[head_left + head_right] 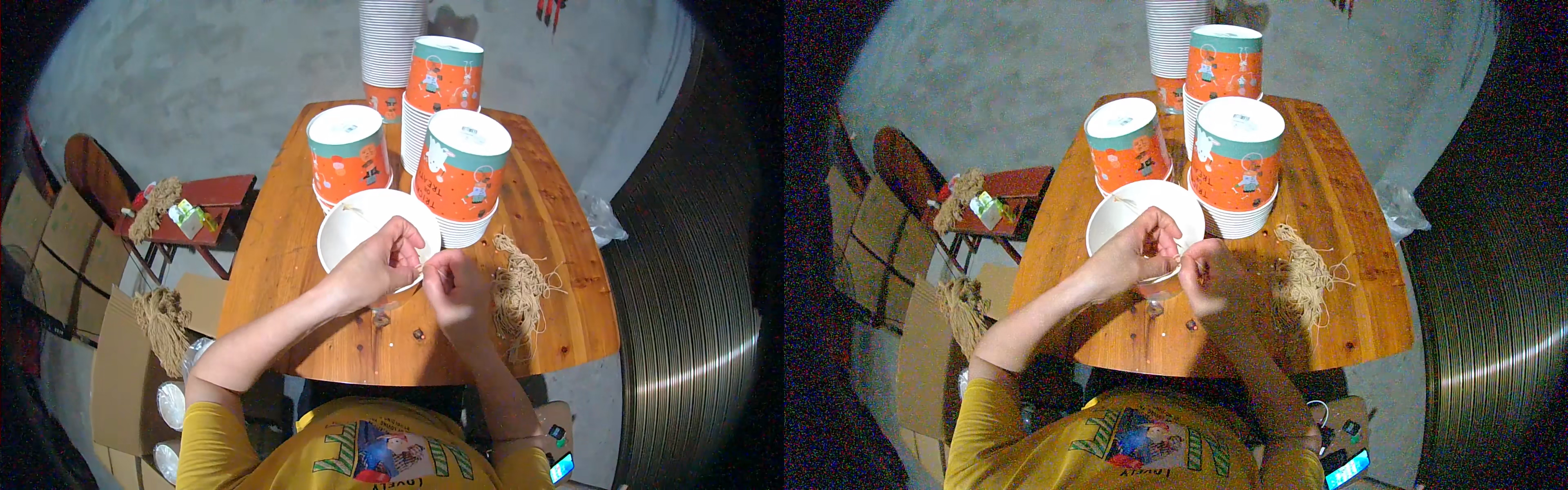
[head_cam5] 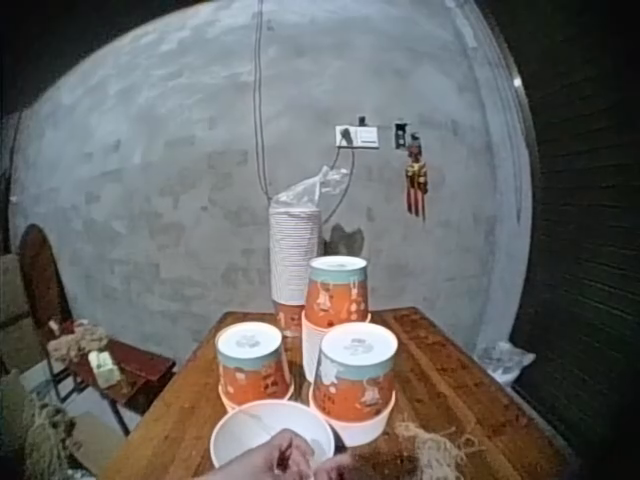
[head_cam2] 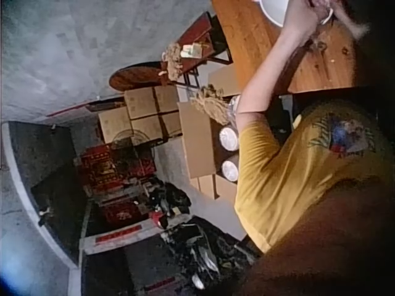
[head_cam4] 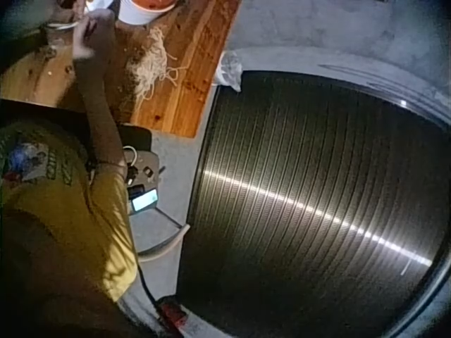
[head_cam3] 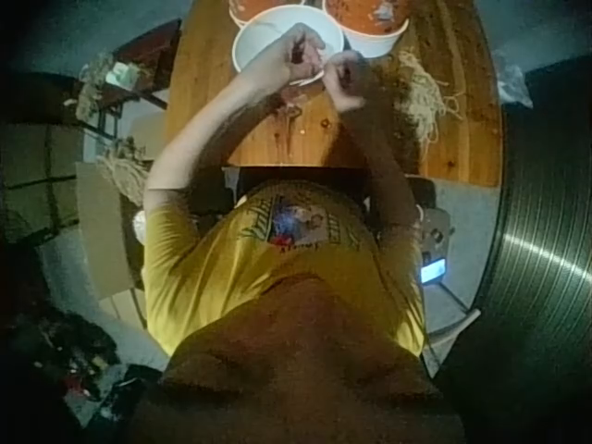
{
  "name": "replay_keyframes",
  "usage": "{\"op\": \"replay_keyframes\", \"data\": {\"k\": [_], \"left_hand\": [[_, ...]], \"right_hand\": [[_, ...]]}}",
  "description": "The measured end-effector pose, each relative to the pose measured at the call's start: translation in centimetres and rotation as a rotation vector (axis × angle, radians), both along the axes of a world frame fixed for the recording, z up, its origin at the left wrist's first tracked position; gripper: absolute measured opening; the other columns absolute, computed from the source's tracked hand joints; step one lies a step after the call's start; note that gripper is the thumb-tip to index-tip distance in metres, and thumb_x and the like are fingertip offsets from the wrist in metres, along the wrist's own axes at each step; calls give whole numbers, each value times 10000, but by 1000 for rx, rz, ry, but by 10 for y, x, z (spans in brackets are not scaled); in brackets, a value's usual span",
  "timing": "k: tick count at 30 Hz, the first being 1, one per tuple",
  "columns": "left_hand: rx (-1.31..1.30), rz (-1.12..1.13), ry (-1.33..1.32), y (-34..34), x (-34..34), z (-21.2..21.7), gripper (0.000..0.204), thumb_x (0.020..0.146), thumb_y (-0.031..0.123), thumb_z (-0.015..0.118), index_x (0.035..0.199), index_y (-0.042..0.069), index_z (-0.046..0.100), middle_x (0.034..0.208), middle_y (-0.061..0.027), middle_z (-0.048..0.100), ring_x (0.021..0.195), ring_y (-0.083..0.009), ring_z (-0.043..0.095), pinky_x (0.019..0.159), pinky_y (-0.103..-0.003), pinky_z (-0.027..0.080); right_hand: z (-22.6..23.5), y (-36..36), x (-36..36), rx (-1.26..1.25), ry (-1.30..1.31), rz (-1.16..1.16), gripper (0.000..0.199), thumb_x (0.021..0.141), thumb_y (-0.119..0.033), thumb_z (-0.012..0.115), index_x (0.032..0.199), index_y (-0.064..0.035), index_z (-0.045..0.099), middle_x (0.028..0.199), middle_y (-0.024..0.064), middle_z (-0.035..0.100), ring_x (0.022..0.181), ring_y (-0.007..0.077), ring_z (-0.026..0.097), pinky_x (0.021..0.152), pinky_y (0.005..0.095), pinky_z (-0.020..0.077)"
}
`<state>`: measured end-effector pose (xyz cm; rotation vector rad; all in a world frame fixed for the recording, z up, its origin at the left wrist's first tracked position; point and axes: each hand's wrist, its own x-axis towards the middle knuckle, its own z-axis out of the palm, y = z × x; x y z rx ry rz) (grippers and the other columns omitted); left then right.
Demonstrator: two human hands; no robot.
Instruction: Tying bundles of raffia or straw fibers with string and placing them into decorative paper cups for packaging.
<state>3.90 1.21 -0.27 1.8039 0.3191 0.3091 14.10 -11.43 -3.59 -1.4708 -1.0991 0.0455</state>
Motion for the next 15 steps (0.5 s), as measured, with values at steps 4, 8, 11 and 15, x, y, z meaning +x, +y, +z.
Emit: {"op": "replay_keyframes", "data": {"k": [4,8,11,15], "left_hand": [[-73,2,-31,4,1,-6,256,817,-20,588,1021,52,450,815,4,509,750,-61,486,673,-201,428],[-79,-10,-37,5,2,-4,268,812,-25,594,1026,49,451,821,0,517,756,-64,491,678,-201,432],[-99,9,6,3,1,-2,271,809,-25,602,1024,45,452,810,-1,519,756,-65,493,685,-199,433],[-49,35,28,2,0,3,288,808,-16,617,1032,29,441,798,-10,533,752,-70,509,686,-205,439]], "right_hand": [[-1,-2,2,-14,17,18,76,807,-10,615,812,-55,553,620,-40,430,538,46,382,481,224,307],[-2,-3,4,-77,28,40,85,820,-21,605,852,-61,537,635,-18,447,555,67,420,501,237,346],[1,-3,1,-16,31,32,105,805,3,621,853,-56,549,641,-38,427,539,44,381,481,216,307],[1,-3,6,-59,-213,-43,150,785,17,639,874,-64,548,706,-6,463,534,66,419,486,227,346]]}}
